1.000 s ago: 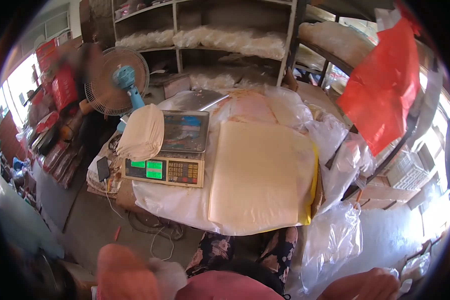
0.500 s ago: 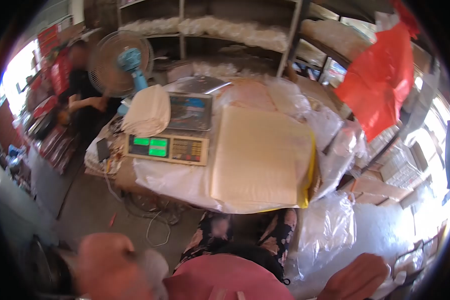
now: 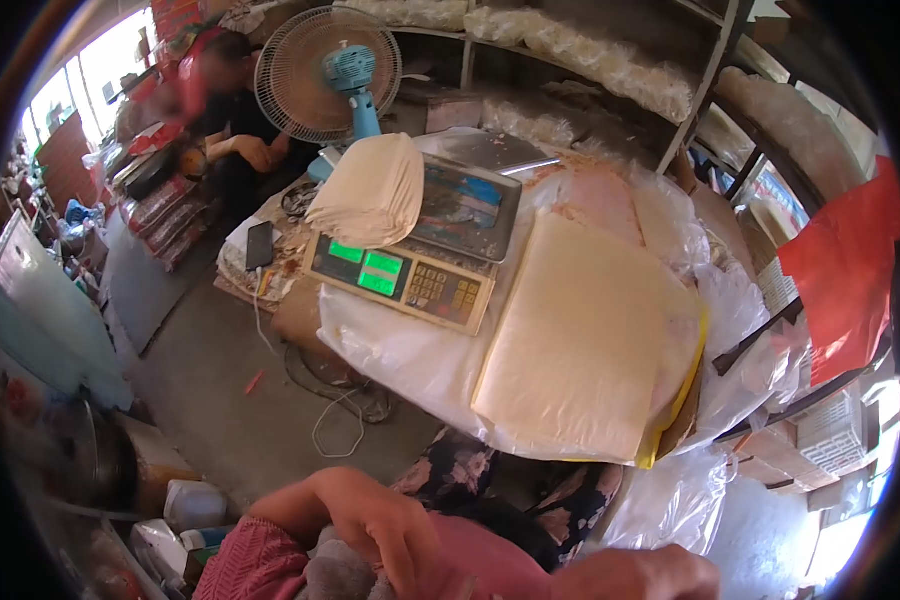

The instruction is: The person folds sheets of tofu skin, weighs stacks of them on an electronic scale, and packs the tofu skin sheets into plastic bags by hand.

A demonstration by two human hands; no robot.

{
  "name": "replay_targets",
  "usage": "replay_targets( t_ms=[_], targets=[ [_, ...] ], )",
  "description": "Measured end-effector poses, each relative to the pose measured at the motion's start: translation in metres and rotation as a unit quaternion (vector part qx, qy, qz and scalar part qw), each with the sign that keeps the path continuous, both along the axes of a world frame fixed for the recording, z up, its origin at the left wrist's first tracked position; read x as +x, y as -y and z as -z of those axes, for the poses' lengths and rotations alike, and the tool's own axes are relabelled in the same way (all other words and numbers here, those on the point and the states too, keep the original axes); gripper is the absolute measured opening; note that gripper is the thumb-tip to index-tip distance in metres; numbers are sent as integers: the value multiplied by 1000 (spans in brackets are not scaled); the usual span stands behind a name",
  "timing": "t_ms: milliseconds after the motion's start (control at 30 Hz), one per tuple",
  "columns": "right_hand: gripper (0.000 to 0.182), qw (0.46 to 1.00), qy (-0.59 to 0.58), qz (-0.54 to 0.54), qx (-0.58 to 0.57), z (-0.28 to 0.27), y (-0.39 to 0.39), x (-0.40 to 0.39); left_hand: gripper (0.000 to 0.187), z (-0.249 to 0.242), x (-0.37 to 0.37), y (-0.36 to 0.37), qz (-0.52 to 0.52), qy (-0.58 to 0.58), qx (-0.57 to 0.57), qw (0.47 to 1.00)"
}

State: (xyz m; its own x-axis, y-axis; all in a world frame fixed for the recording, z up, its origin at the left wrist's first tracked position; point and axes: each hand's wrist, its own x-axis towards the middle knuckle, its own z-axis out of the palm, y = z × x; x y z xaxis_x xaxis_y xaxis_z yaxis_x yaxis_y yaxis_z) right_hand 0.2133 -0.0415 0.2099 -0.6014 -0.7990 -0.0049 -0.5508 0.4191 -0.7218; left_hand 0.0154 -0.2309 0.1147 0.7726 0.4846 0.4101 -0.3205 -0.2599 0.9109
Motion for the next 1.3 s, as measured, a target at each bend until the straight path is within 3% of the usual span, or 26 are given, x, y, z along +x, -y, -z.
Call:
replay_targets(
  t_ms=[33,67,100,133,167,200,233,300,333,467,567,633,667,700,733,800,867,900,1000,1067,1100,1133,1167,1233,1267,1300],
  targets=[
    [17,996,56,5,64,15,-5,-15,61,6,0,-5,6,0,6,1000],
    [14,986,114,9,125,30,-11,-26,41,12,2,-8,-43,56,12,997],
    [9,933,14,276,-229,51,-16,-28,25,18,3,-11,-93,114,17,989],
    [11,865,153,450,-162,72,-18,-38,25,22,-2,-16,-94,117,21,988],
    [13,814,102,552,-149,110,-22,-59,31,27,-9,-22,-190,107,20,976],
    [19,789,111,582,-162,141,-28,-76,37,31,-14,-25,-282,96,16,954],
    [24,761,118,613,-175,164,-32,-90,37,37,-17,-26,-281,95,15,955],
    [29,763,60,638,-86,186,-25,-112,34,52,-19,-23,-392,58,-204,895],
    [34,756,1,655,6,195,-23,-121,34,62,-22,-24,-389,57,-205,896],
    [39,745,-39,659,90,229,-29,-138,31,100,-31,-33,-461,13,-257,849],
    [24,770,6,637,25,238,-45,-136,27,101,-35,-39,-539,-46,-272,796],
    [19,748,157,634,-121,237,-58,-130,25,104,-34,-49,-582,-98,-265,762],
    [19,748,156,634,-121,234,-64,-125,23,113,-34,-57,-641,-177,-150,731],
    [15,709,197,626,-259,225,-70,-120,21,120,-36,-66,-686,-252,-28,682],
    [12,654,233,604,-392,220,-79,-114,21,124,-37,-77,-686,-251,-24,682],
    [17,652,242,564,-446,216,-92,-103,22,134,-36,-101,-687,-309,121,646],
    [42,710,129,586,-369,183,-76,-98,30,154,-35,-128,-641,-380,128,654],
    [59,791,41,588,-165,176,-70,-88,35,160,-30,-140,-650,-365,152,649],
    [56,762,-124,635,16,204,-61,-81,56,164,-22,-158,-622,-394,160,657],
    [49,725,-96,676,90,208,-92,-74,67,164,-13,-155,-605,-530,160,572],
    [43,689,-54,705,157,209,-110,-68,71,168,-13,-155,-617,-520,186,561],
    [35,649,-193,658,328,224,-139,-62,71,171,-12,-154,-613,-522,190,561],
    [33,583,-101,785,185,139,-119,-69,69,170,-13,-154,-612,-520,183,567],
    [27,520,-194,828,77,85,-117,-65,68,172,-13,-157,-614,-516,179,570],
    [27,518,-197,829,76,71,-110,-56,67,176,-13,-157,-616,-509,171,577],
    [25,577,-257,770,89,59,-103,-48,66,177,-13,-157,-618,-502,162,583]
  ],
)
